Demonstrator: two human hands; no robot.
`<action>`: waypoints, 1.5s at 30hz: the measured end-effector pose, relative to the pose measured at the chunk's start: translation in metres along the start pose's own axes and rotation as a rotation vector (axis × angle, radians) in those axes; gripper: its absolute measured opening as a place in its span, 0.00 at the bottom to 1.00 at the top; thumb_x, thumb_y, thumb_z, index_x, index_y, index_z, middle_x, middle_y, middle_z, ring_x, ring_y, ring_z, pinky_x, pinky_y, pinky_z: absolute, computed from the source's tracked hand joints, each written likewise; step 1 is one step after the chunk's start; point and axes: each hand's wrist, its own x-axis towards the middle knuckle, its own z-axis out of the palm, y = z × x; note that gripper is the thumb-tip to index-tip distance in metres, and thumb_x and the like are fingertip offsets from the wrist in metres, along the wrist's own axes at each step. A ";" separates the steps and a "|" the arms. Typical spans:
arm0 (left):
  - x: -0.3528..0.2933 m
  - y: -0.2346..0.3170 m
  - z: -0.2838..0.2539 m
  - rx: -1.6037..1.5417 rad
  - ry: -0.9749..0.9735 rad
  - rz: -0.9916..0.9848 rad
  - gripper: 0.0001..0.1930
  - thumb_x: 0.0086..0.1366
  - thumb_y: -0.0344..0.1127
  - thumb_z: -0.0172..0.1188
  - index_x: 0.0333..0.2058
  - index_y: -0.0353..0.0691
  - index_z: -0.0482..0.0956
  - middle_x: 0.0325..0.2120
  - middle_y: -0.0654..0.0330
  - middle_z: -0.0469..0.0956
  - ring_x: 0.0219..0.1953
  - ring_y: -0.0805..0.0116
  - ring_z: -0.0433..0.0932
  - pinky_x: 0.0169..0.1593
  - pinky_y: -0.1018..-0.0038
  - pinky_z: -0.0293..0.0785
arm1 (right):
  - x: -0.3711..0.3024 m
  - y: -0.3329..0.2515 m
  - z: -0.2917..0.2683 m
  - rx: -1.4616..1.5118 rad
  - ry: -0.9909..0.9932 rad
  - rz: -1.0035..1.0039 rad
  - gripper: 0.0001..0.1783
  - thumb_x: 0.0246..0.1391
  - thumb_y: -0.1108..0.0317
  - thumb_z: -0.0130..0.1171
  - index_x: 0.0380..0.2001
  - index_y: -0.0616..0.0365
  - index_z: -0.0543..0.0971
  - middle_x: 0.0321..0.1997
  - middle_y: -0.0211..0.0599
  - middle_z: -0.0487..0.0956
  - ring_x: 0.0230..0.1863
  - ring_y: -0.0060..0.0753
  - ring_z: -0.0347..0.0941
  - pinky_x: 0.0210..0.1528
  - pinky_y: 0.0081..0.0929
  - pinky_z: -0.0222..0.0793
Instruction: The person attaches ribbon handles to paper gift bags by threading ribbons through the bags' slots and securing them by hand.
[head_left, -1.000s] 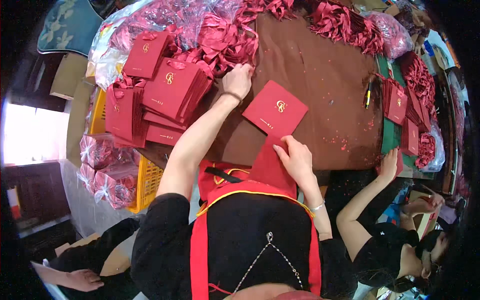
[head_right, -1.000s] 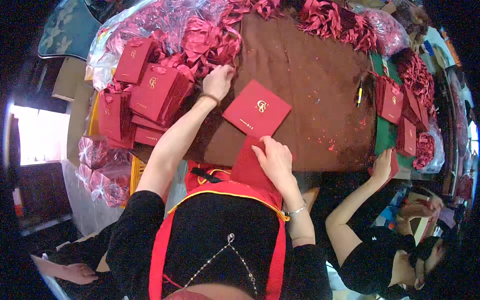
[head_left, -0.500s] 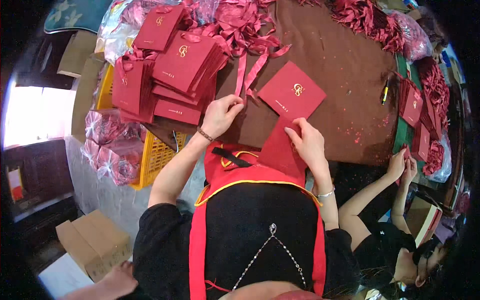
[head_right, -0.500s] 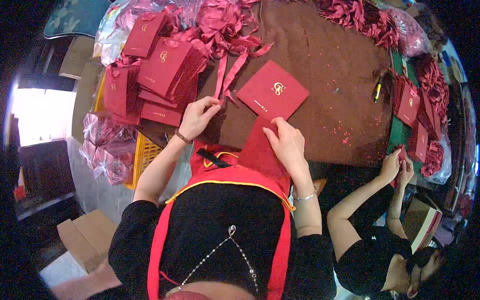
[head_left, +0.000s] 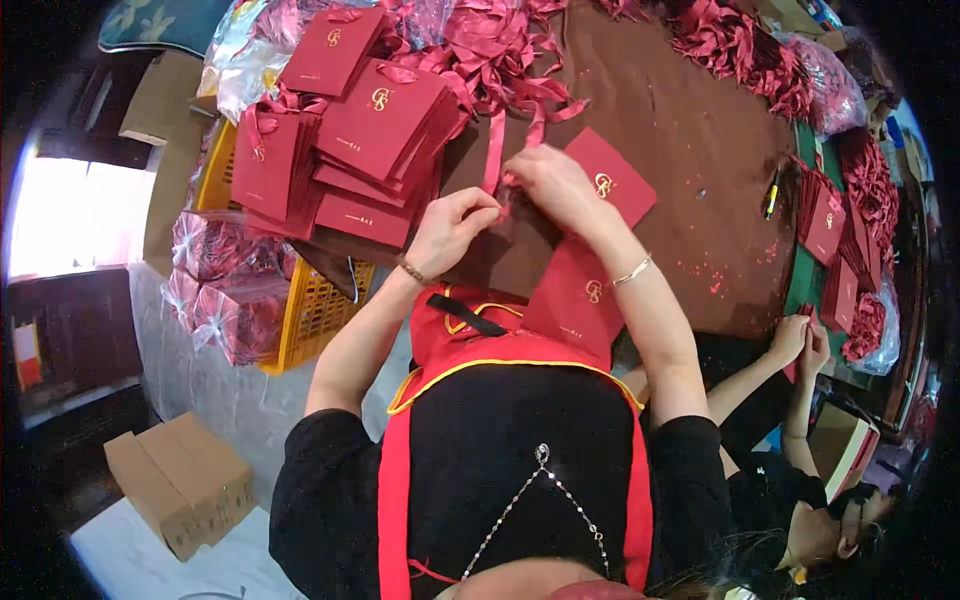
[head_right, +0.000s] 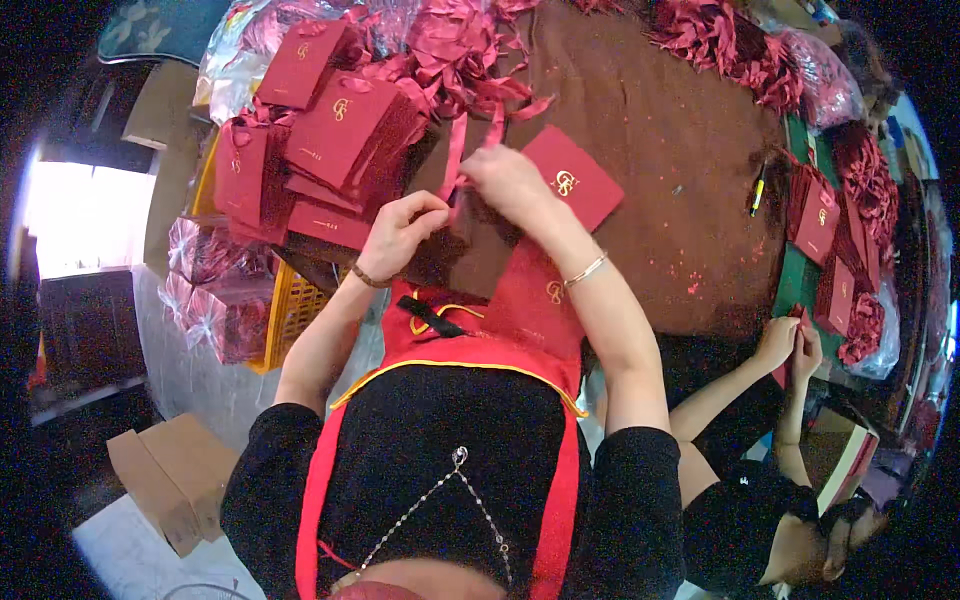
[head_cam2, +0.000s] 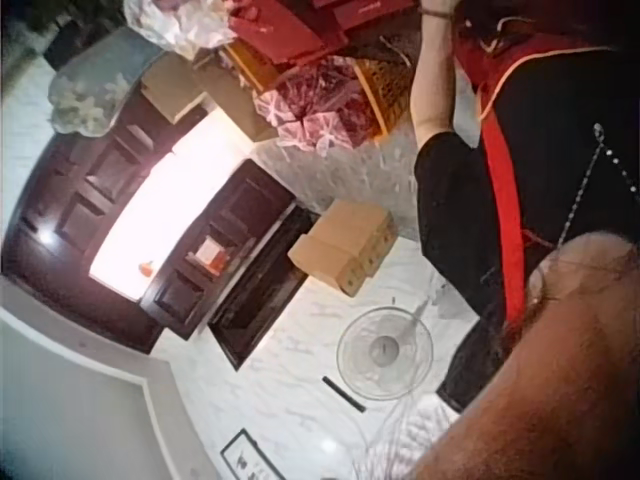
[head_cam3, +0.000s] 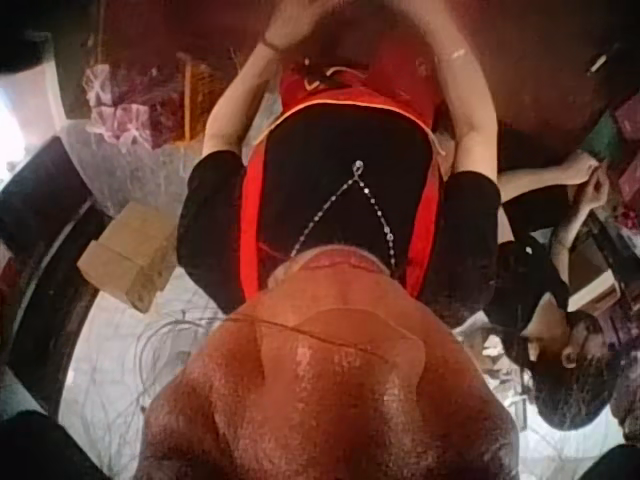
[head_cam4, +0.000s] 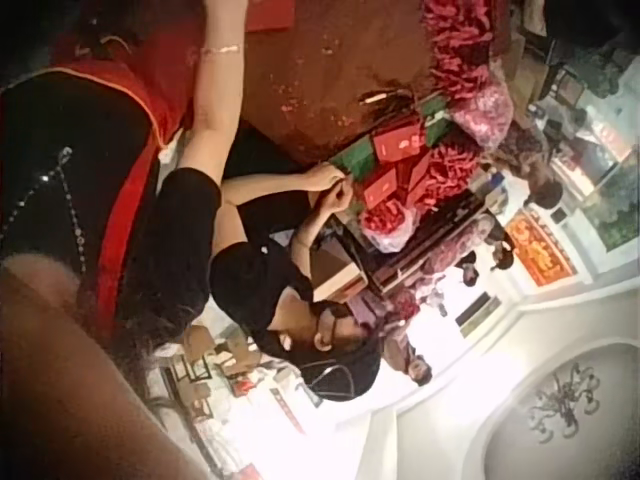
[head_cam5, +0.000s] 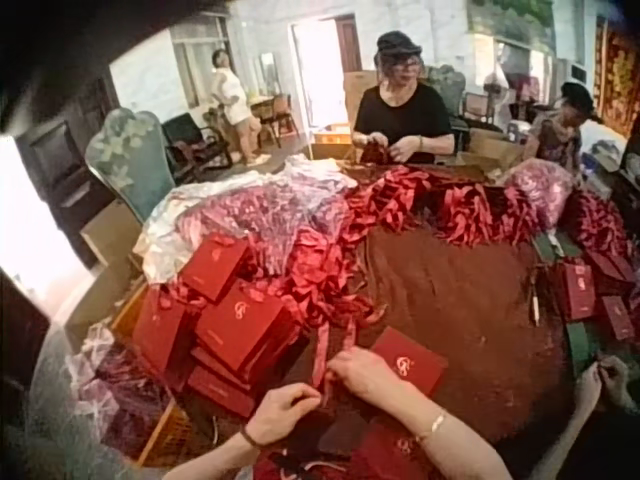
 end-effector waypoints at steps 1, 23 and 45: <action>-0.005 -0.001 -0.004 -0.157 -0.021 -0.091 0.06 0.60 0.32 0.56 0.31 0.36 0.76 0.23 0.67 0.74 0.25 0.79 0.70 0.29 0.81 0.66 | 0.003 0.011 -0.002 -0.022 0.101 -0.020 0.10 0.40 0.76 0.53 0.30 0.57 0.78 0.29 0.42 0.76 0.37 0.45 0.72 0.40 0.37 0.68; 0.040 0.015 0.028 0.357 -0.098 0.311 0.03 0.59 0.27 0.54 0.30 0.35 0.75 0.25 0.56 0.77 0.27 0.65 0.75 0.36 0.70 0.70 | -0.141 -0.054 -0.011 -0.219 0.174 0.718 0.15 0.43 0.52 0.59 0.28 0.52 0.77 0.32 0.36 0.74 0.34 0.40 0.71 0.34 0.38 0.65; 0.041 -0.032 0.026 0.699 -0.114 0.465 0.14 0.60 0.33 0.54 0.43 0.36 0.73 0.27 0.48 0.76 0.29 0.50 0.73 0.33 0.60 0.69 | -0.108 -0.087 -0.012 0.045 0.212 0.668 0.14 0.45 0.58 0.59 0.23 0.58 0.72 0.22 0.41 0.76 0.27 0.46 0.74 0.26 0.42 0.66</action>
